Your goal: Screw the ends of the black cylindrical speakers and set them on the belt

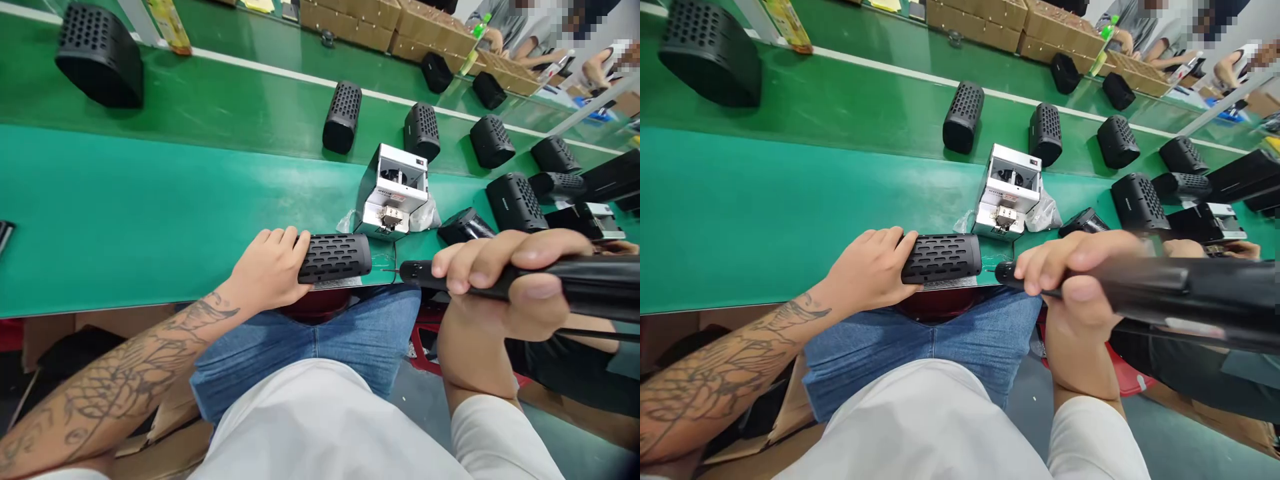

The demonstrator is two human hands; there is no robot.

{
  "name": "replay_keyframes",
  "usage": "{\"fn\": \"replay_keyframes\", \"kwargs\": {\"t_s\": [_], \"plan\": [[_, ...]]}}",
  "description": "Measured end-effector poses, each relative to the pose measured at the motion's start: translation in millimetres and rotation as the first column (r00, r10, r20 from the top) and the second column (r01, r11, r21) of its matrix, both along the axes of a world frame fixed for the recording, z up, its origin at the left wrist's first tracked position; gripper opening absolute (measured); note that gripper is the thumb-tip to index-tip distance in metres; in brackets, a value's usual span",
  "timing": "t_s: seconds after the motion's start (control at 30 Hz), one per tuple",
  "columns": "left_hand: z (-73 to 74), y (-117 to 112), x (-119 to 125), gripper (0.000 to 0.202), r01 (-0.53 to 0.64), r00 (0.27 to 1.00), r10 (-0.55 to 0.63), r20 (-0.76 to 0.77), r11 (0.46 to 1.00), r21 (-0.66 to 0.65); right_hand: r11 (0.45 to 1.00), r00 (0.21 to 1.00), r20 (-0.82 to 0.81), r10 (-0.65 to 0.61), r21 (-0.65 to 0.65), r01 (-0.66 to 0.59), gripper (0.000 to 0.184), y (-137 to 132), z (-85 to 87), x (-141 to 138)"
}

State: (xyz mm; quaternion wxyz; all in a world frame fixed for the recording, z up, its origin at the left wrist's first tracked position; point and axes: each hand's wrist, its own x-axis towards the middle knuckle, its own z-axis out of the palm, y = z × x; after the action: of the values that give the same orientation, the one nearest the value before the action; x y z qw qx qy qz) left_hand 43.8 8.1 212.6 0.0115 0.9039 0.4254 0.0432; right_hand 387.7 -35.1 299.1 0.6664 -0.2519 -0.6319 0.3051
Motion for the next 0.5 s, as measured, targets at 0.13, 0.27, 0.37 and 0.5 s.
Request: {"fn": "replay_keyframes", "kwargs": {"t_s": [0.13, 0.27, 0.37, 0.5], "plan": [[-8.9, -10.0, 4.3, 0.087, -0.049, 0.999, 0.05, 0.022, 0.999, -0.017, 0.996, 0.995, -0.042, 0.085, -0.034, -0.086, 0.009, 0.7, -16.7, -29.5], [-11.7, -10.5, 4.5, 0.086, -0.048, 0.998, 0.049, 0.04, 0.999, -0.015, 0.99, 0.99, -0.045, 0.13, -0.051, -0.132, 0.014, 11.1, -29.9, -47.1], [-10.7, -10.9, 5.1, 0.088, -0.047, 0.998, 0.048, 0.041, 0.998, -0.029, 0.989, 0.993, -0.032, 0.114, -0.09, -0.117, 0.02, 16.4, -33.6, -50.4], [-9.5, -11.4, 6.2, 0.089, -0.054, 0.998, 0.056, 0.041, 0.998, -0.04, 0.988, 0.999, -0.024, 0.045, -0.149, -0.048, 0.038, 18.1, -35.8, -55.9]]}}
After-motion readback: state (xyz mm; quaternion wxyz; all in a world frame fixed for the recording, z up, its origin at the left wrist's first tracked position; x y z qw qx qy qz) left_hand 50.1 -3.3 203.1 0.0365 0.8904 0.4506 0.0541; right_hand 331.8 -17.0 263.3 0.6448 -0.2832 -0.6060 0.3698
